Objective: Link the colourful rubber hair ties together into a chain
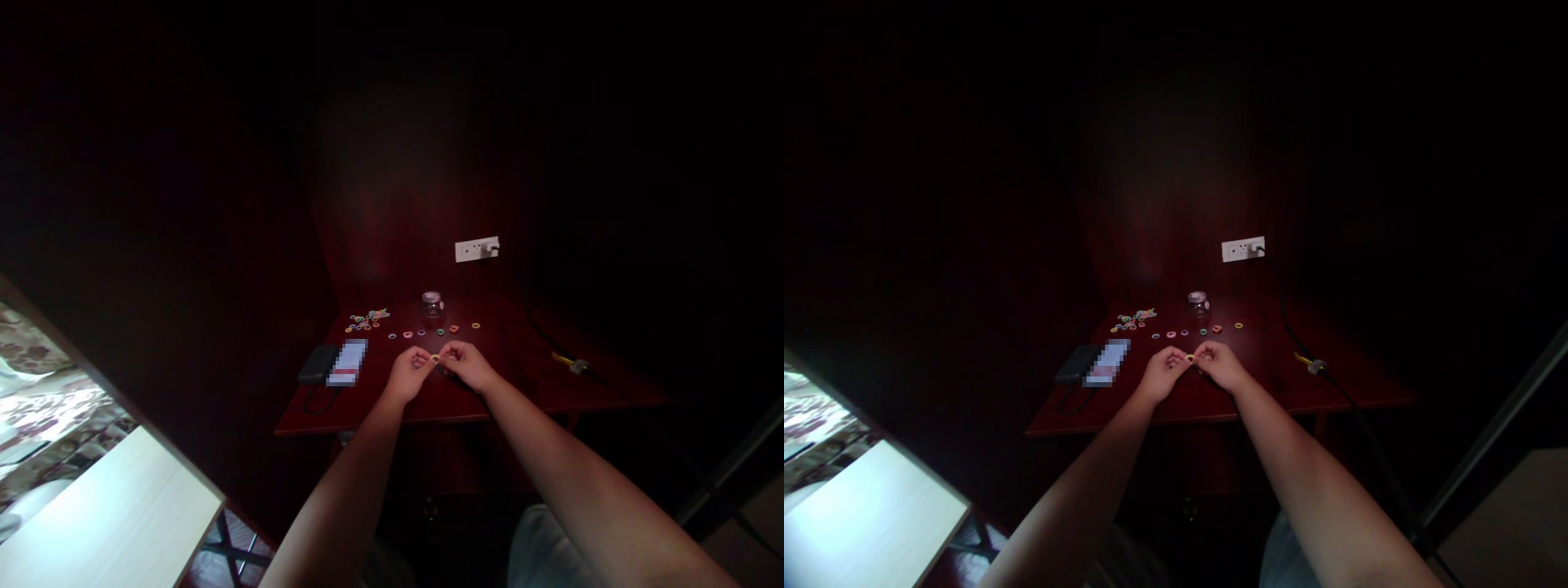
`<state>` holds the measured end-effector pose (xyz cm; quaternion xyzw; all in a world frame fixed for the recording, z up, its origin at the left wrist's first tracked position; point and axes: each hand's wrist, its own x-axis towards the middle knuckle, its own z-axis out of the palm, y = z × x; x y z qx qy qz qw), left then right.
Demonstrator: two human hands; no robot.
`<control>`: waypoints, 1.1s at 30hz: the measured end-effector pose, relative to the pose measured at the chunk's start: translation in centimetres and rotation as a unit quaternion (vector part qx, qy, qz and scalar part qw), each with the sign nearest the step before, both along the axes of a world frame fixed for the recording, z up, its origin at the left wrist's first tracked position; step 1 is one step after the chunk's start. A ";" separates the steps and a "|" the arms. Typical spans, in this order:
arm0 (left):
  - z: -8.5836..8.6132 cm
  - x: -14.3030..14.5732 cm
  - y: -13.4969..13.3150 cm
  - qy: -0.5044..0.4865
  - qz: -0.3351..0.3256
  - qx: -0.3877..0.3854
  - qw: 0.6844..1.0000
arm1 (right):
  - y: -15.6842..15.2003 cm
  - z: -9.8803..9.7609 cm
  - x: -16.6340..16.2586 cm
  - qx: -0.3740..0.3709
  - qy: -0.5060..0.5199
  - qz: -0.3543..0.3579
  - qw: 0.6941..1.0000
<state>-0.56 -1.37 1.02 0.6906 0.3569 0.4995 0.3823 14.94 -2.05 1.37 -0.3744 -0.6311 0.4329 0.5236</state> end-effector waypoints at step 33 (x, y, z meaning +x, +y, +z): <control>0.0 0.1 0.1 0.029 -0.012 -0.015 0.999 | 0.4 -0.2 0.1 0.003 0.023 0.000 1.000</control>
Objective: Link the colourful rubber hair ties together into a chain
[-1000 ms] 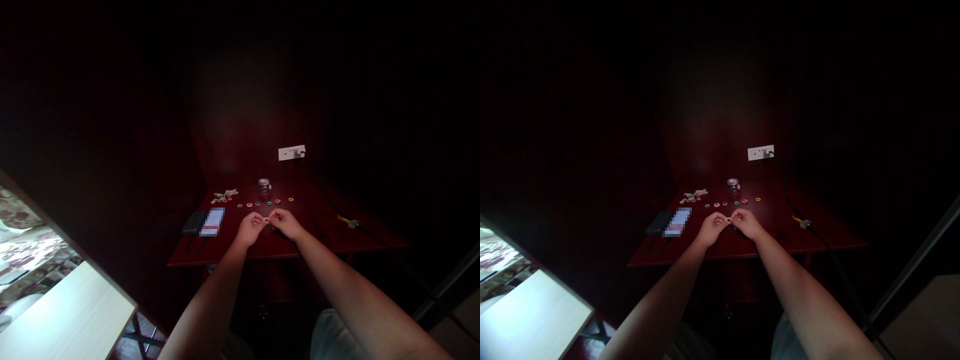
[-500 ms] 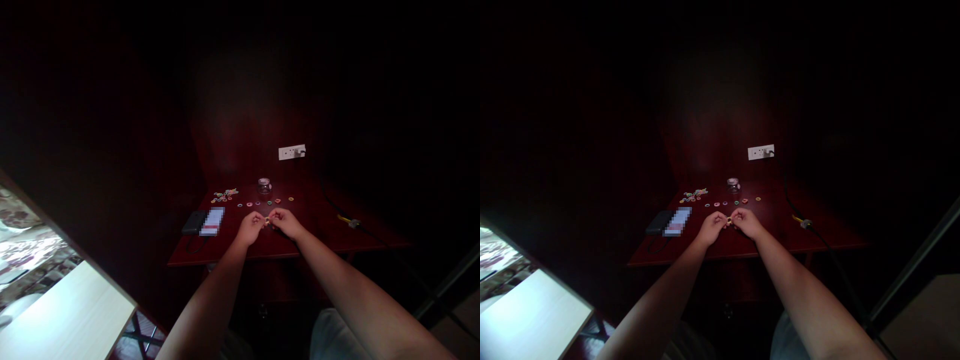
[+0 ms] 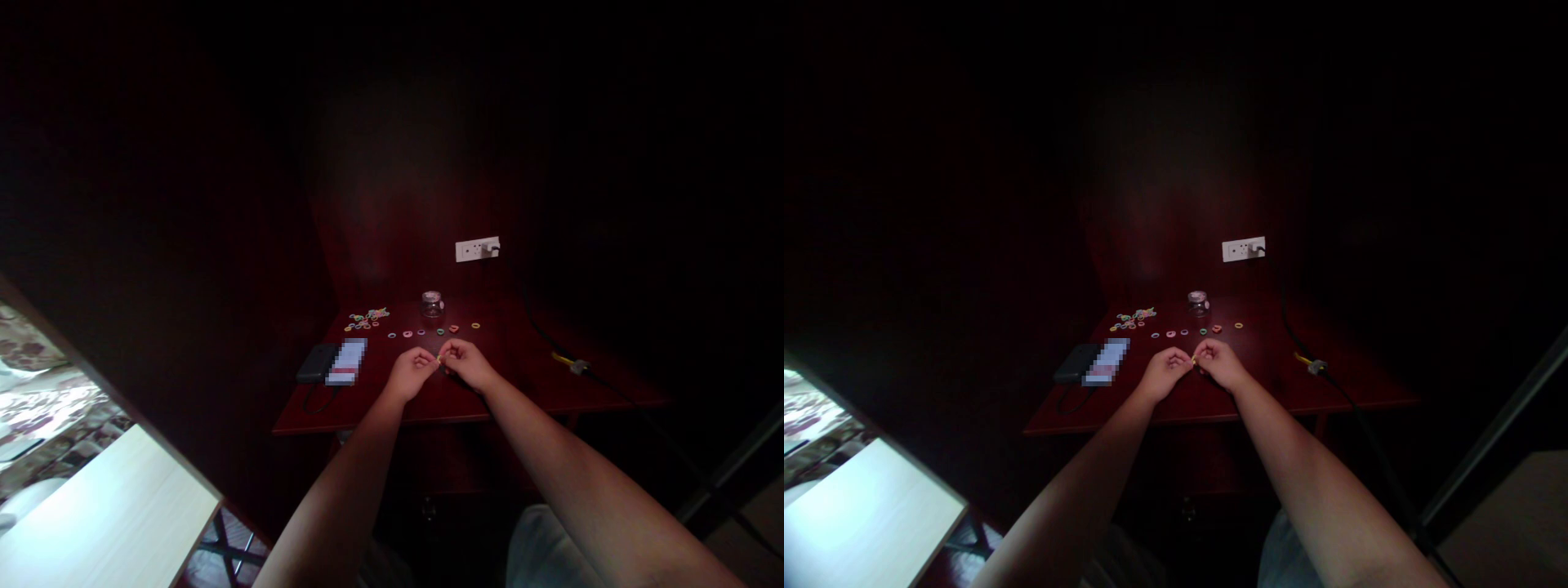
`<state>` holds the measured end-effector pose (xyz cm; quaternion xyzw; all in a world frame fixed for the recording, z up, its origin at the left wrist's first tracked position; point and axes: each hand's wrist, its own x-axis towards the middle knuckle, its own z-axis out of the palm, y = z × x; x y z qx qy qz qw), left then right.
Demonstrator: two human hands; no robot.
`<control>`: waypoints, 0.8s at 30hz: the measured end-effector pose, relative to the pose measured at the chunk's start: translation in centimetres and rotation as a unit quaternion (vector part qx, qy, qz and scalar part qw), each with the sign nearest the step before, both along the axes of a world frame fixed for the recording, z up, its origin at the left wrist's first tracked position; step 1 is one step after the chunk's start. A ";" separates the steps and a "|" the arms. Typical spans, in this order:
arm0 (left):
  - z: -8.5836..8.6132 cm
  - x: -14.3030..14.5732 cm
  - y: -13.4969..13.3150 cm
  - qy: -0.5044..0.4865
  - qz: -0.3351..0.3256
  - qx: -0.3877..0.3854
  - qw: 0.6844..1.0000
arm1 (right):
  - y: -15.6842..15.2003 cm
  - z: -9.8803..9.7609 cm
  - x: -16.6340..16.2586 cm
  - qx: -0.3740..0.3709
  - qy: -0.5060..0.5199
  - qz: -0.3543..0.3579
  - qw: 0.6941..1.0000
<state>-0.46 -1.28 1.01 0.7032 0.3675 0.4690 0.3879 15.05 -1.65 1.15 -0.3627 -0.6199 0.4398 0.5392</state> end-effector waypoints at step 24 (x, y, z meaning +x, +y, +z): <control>-0.1 -0.1 0.1 -0.009 0.004 0.019 1.000 | -0.2 0.0 0.2 0.011 -0.032 -0.011 0.999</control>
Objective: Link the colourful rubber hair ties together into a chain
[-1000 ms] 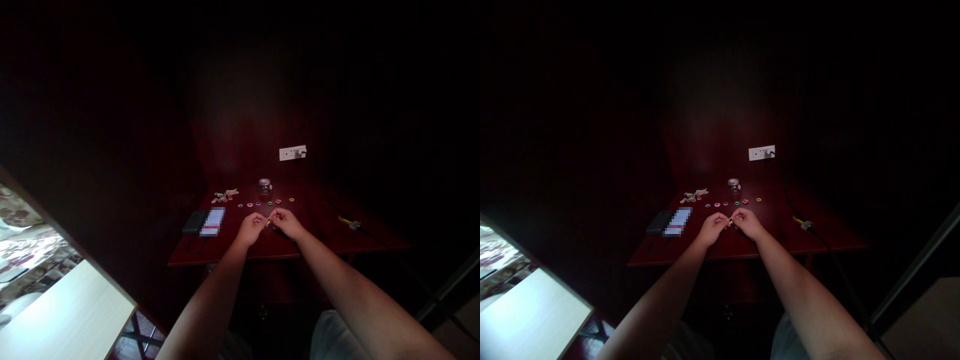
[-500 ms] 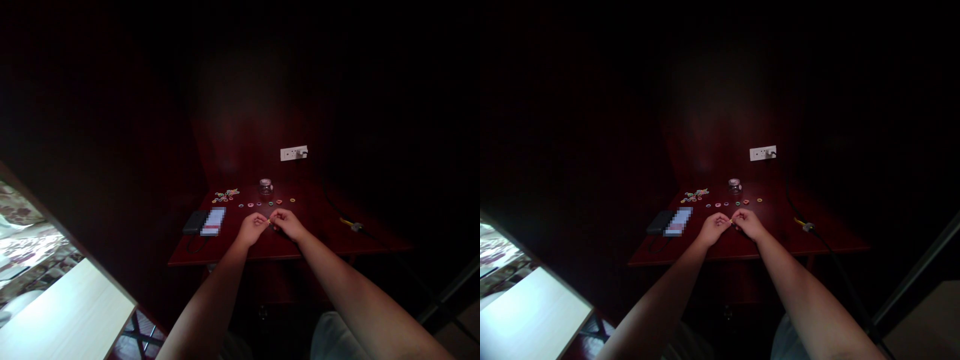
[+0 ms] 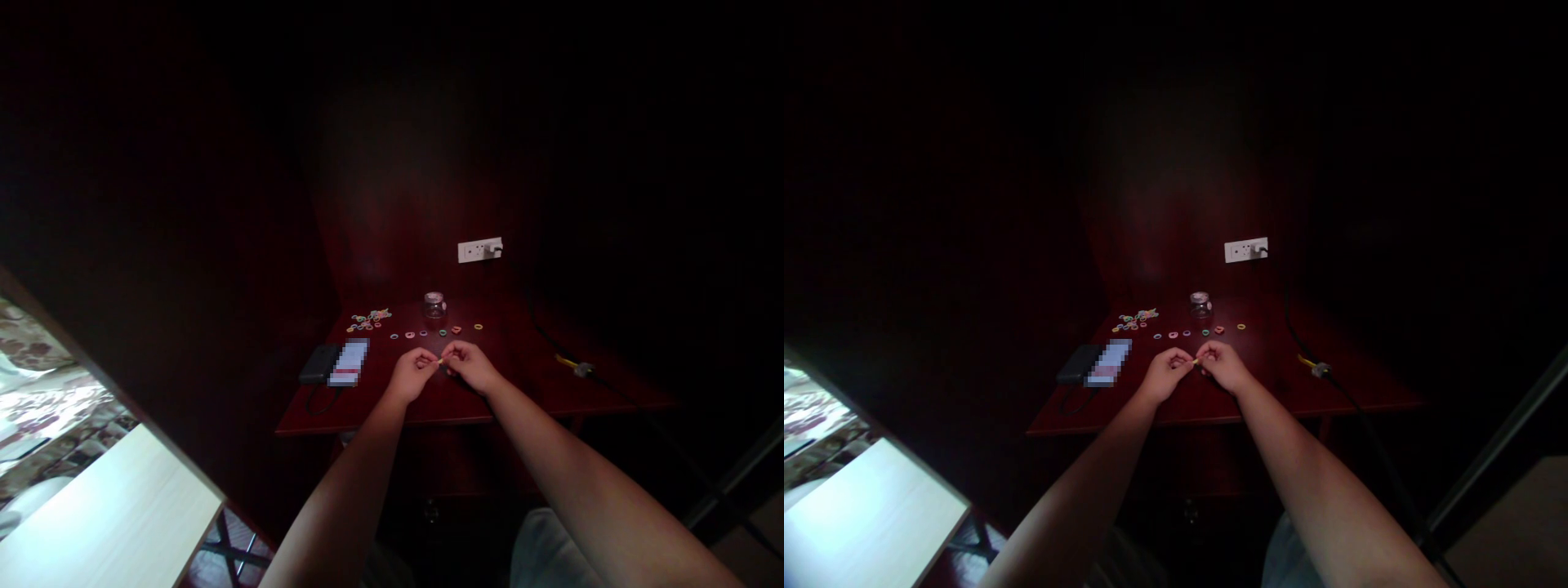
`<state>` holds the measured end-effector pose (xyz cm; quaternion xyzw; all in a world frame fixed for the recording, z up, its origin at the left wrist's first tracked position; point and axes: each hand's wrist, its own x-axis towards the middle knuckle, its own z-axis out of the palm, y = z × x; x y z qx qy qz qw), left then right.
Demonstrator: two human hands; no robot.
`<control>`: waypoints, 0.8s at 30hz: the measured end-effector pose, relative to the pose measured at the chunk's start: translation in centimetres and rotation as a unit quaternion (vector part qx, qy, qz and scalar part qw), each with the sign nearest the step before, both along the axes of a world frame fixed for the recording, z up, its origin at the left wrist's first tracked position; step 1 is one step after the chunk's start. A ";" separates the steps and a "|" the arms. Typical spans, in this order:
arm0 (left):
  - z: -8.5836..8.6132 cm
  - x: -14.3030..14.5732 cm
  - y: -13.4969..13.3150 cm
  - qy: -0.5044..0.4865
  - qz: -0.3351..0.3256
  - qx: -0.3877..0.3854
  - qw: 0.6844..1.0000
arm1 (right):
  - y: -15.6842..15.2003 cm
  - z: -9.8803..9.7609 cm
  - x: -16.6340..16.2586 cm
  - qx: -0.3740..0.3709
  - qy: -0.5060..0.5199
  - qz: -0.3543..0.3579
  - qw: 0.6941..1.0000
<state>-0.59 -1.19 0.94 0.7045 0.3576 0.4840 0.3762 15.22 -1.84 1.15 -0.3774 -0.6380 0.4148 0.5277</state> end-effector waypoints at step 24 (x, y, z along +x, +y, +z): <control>0.0 0.2 0.1 -0.039 -0.009 -0.011 0.999 | -0.2 0.3 -0.2 -0.016 -0.050 0.008 0.999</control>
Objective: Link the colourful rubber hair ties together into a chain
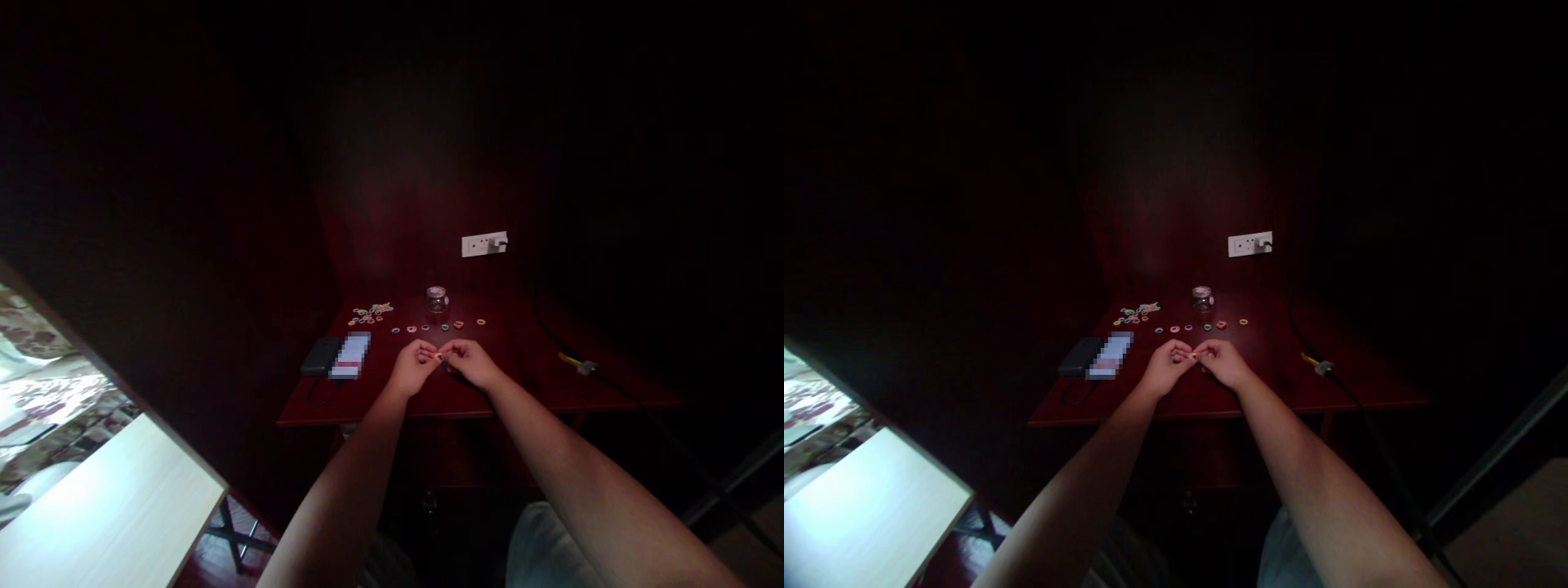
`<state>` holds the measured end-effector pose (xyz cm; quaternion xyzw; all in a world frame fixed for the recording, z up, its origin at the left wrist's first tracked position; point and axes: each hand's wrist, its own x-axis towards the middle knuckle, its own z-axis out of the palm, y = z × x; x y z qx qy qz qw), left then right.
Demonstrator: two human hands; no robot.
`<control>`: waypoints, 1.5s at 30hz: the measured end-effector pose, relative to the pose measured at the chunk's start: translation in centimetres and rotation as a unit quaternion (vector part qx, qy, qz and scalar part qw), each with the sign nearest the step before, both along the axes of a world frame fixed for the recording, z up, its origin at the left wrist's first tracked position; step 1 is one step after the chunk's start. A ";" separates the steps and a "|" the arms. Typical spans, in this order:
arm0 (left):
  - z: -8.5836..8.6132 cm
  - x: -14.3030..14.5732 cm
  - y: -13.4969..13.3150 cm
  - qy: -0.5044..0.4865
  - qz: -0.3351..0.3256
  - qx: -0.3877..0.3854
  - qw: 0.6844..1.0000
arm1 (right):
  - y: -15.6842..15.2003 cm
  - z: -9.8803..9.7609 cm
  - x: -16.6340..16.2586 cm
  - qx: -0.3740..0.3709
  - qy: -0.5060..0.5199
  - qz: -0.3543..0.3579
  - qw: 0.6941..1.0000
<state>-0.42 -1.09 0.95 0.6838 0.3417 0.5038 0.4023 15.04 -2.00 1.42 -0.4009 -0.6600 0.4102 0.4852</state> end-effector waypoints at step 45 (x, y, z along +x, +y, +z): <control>0.3 0.0 -0.1 -0.030 0.018 -0.019 0.999 | 0.0 0.0 0.0 0.017 0.040 0.001 0.999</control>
